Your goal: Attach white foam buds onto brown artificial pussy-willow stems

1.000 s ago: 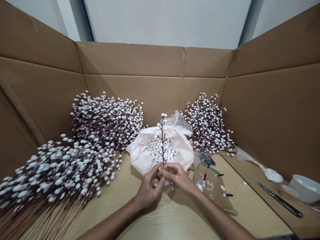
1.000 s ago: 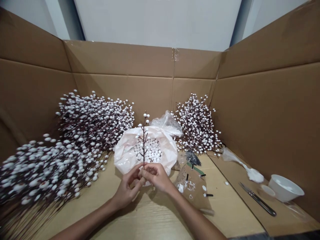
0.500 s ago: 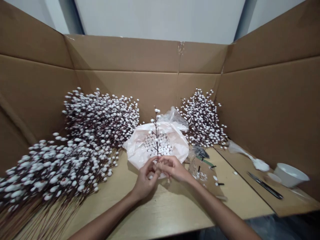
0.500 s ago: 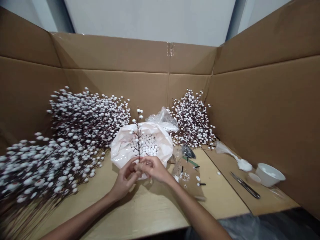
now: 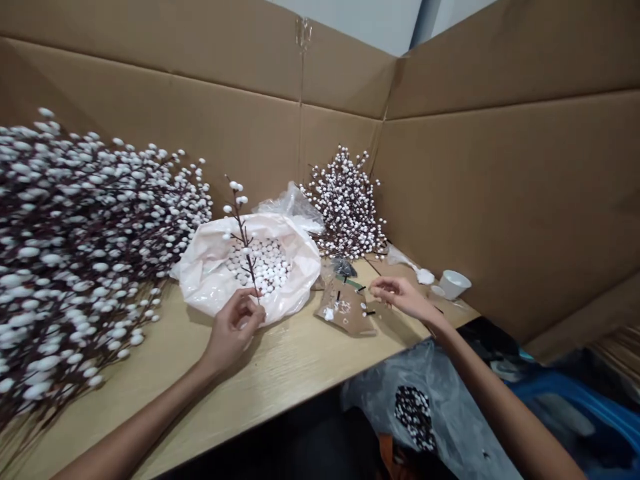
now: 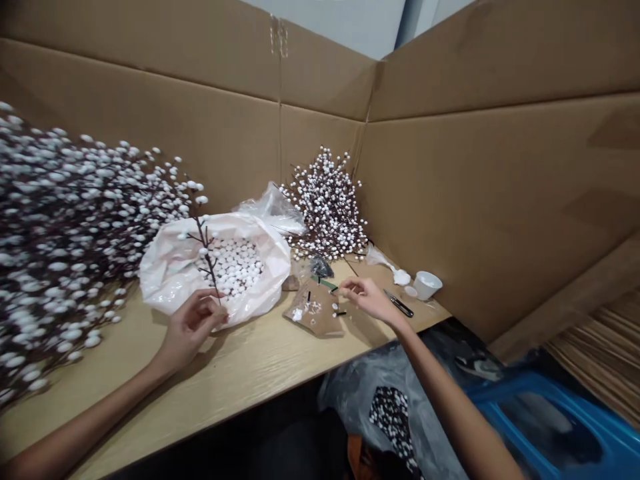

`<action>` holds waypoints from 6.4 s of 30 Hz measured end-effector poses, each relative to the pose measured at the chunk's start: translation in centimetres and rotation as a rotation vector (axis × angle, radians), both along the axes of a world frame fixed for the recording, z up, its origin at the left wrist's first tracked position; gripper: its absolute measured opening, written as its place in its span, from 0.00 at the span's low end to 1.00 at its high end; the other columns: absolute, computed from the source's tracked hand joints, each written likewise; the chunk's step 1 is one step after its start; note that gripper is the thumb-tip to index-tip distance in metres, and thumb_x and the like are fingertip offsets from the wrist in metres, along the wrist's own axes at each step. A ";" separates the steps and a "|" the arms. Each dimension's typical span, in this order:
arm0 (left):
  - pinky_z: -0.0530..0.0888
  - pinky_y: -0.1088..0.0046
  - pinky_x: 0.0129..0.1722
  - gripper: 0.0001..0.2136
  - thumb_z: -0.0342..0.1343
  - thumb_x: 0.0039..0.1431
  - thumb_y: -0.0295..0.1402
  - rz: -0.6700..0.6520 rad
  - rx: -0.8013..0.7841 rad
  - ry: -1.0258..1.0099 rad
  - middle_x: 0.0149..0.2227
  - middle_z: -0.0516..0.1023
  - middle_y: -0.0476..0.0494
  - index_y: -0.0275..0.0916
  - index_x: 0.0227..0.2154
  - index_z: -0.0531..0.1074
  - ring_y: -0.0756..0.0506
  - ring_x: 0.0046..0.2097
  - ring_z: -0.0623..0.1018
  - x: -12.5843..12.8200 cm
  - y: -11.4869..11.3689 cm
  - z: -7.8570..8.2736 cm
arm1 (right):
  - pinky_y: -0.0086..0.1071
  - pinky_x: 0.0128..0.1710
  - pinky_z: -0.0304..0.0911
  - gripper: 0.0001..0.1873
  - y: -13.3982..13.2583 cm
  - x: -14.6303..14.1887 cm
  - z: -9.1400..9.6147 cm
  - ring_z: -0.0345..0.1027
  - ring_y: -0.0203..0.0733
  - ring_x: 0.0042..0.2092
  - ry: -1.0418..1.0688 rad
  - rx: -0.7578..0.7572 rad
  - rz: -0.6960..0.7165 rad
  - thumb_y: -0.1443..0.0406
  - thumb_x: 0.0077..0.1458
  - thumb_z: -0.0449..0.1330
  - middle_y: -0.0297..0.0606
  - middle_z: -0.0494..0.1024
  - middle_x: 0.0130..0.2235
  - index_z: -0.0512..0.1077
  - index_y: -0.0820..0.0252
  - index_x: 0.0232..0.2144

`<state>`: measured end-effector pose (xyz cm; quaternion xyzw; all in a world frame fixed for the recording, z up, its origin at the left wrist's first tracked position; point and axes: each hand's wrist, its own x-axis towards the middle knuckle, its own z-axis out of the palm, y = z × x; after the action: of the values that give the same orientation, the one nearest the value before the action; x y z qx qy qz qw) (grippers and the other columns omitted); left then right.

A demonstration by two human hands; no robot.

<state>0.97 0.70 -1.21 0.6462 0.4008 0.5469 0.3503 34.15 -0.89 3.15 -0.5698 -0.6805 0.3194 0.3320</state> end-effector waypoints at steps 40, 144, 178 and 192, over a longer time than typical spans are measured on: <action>0.60 0.78 0.25 0.07 0.52 0.54 0.34 0.027 -0.062 -0.030 0.21 0.61 0.56 0.38 0.35 0.63 0.52 0.24 0.63 0.0 -0.2 -0.7 | 0.32 0.34 0.65 0.03 4.6 -18.8 3.8 0.69 0.39 0.35 0.256 0.755 0.280 0.68 0.53 0.56 0.39 0.75 0.31 0.71 0.60 0.30; 0.66 0.80 0.22 0.10 0.49 0.58 0.32 0.018 0.213 0.395 0.22 0.67 0.50 0.33 0.38 0.71 0.52 0.24 0.67 -0.7 -0.3 -0.7 | 0.31 0.31 0.57 0.13 6.6 -13.9 3.2 0.63 0.36 0.33 0.288 0.992 0.074 0.77 0.51 0.51 0.32 0.68 0.30 0.69 0.57 0.31; 0.63 0.80 0.21 0.09 0.49 0.58 0.34 0.010 0.139 0.372 0.22 0.65 0.52 0.35 0.37 0.69 0.53 0.23 0.65 -0.5 -0.4 -0.4 | 0.30 0.27 0.55 0.05 7.0 -13.1 3.4 0.61 0.34 0.29 0.429 0.900 -0.006 0.70 0.54 0.54 0.33 0.69 0.29 0.70 0.58 0.30; 0.63 0.80 0.22 0.11 0.49 0.58 0.36 -0.004 0.095 0.341 0.22 0.65 0.52 0.35 0.38 0.69 0.53 0.23 0.65 -0.5 -0.5 -0.2 | 0.30 0.29 0.63 0.03 6.4 -13.6 3.8 0.67 0.35 0.31 0.511 0.882 0.016 0.66 0.54 0.57 0.34 0.73 0.31 0.71 0.58 0.31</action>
<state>0.44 0.23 -1.41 0.7464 0.4267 0.4467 0.2474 20.53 5.53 6.98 -0.2738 -0.6519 0.1336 0.6944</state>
